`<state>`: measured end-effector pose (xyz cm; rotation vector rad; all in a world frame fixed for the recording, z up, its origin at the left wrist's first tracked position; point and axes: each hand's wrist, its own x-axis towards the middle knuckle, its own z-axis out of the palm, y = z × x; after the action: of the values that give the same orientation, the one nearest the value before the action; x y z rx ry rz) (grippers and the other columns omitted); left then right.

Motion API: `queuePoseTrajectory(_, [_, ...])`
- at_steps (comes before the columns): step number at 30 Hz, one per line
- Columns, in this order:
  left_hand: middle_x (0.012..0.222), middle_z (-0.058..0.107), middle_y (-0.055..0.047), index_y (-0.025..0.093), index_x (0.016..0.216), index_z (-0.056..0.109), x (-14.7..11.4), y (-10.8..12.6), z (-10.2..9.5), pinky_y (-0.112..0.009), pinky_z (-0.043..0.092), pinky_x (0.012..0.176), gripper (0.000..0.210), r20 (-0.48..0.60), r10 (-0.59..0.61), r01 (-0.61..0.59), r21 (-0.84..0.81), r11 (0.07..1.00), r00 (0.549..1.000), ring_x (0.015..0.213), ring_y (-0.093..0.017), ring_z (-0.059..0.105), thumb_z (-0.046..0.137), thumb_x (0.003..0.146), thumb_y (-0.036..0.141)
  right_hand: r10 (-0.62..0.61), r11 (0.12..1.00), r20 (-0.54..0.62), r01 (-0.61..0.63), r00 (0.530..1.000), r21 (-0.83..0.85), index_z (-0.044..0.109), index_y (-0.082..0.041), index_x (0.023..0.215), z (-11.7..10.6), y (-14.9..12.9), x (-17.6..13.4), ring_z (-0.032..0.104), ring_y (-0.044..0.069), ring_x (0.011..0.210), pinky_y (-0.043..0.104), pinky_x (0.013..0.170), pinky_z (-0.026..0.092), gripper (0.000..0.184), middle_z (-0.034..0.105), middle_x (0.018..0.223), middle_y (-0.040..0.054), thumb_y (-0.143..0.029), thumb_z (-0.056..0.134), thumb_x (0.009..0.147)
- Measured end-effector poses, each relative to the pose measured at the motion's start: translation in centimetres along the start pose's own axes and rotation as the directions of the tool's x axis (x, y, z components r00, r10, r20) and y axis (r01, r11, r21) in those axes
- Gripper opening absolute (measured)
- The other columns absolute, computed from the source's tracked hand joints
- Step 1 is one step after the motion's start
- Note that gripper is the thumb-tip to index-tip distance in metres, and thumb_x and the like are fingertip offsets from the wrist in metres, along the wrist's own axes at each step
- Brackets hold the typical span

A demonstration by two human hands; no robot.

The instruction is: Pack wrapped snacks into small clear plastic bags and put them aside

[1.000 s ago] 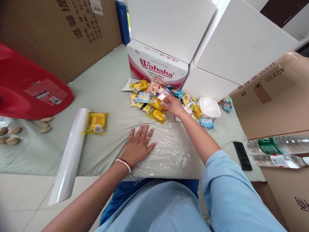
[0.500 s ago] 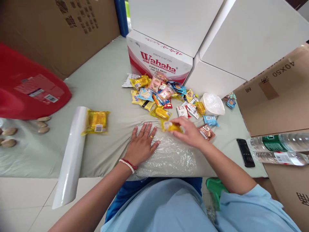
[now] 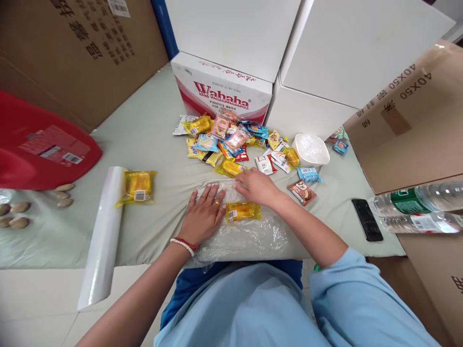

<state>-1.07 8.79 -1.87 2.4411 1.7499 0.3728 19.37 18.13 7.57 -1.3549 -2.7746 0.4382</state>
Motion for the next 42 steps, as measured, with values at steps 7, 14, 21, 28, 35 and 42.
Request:
queuePoseTrajectory(7, [0.17, 0.035, -0.012, 0.019, 0.159, 0.044, 0.0, 0.3, -0.2, -0.062, 0.023, 0.128, 0.058, 0.021, -0.021, 0.02, 0.031, 0.999, 1.0, 0.159, -0.031, 0.03, 0.029, 0.108, 0.042, 0.206, 0.976, -0.001, -0.206, 0.978, -0.077, 0.052, -0.021, 0.15, 2.3, 0.8, 8.3, 0.052, 0.038, 0.13, 0.049, 0.102, 0.05, 0.062, 0.054, 0.146, 0.0178, -0.037, 0.069, 0.093])
queuePoseTrajectory(14, [0.17, 0.036, -0.011, 0.021, 0.159, 0.044, -0.1, 0.1, -0.2, -0.06, 0.02, 0.129, 0.057, 0.009, -0.011, 0.011, 0.001, 1.0, 1.0, 0.159, -0.03, 0.029, 0.028, 0.108, 0.043, 0.26, 0.949, -0.065, -0.267, 0.964, -0.169, 0.058, -0.02, 0.147, 1.2, 5.1, 5.7, 0.057, 0.039, 0.122, 0.049, 0.099, 0.049, 0.053, 0.066, 0.131, 0.0182, -0.028, 0.061, 0.095])
queuePoseTrajectory(21, [0.17, 0.034, -0.013, 0.019, 0.159, 0.043, -0.1, 0.0, -0.2, -0.061, 0.019, 0.129, 0.058, 0.017, -0.003, 0.004, -0.024, 1.0, 1.0, 0.16, -0.03, 0.027, 0.028, 0.108, 0.042, 0.322, 0.935, 0.018, -0.315, 0.947, -0.161, 0.066, -0.018, 0.139, -0.5, 6.2, 6.0, 0.055, 0.04, 0.125, 0.049, 0.103, 0.046, 0.054, 0.065, 0.134, 0.0189, -0.034, 0.072, 0.089])
queuePoseTrajectory(28, [0.169, 0.037, -0.013, 0.019, 0.158, 0.046, 0.0, 0.1, -0.3, -0.061, 0.017, 0.13, 0.058, 0.028, -0.023, 0.024, -0.028, 0.999, 0.999, 0.16, -0.031, 0.028, 0.028, 0.108, 0.043, 0.169, 0.977, -0.136, -0.185, 0.976, -0.11, 0.061, -0.012, 0.136, 3.4, -3.1, 11.2, 0.05, 0.039, 0.13, 0.048, 0.102, 0.049, 0.057, 0.061, 0.137, 0.0216, -0.05, 0.068, 0.095])
queuePoseTrajectory(35, [0.171, 0.033, -0.012, 0.019, 0.159, 0.044, -0.1, 0.1, -0.1, -0.06, 0.017, 0.13, 0.058, 0.017, -0.009, 0.01, -0.041, 0.999, 1.0, 0.161, -0.03, 0.026, 0.025, 0.109, 0.043, 0.168, 0.986, -0.127, -0.166, 0.977, 0.029, 0.066, -0.016, 0.135, 2.3, -1.9, 10.9, 0.064, 0.032, 0.122, 0.044, 0.104, 0.049, 0.037, 0.069, 0.132, 0.0172, -0.028, 0.047, 0.106])
queuePoseTrajectory(42, [0.171, 0.033, -0.012, 0.02, 0.159, 0.043, -0.1, -0.1, -0.3, -0.061, 0.015, 0.13, 0.058, 0.017, 0.005, -0.004, -0.069, 0.998, 1.0, 0.161, -0.031, 0.025, 0.026, 0.109, 0.043, -0.159, 0.836, -0.111, 0.193, 0.981, 0.514, 0.069, -0.028, 0.139, -1.2, 2.2, -3.0, 0.061, 0.026, 0.135, 0.045, 0.116, 0.045, 0.042, 0.065, 0.147, 0.0075, -0.044, 0.051, 0.105])
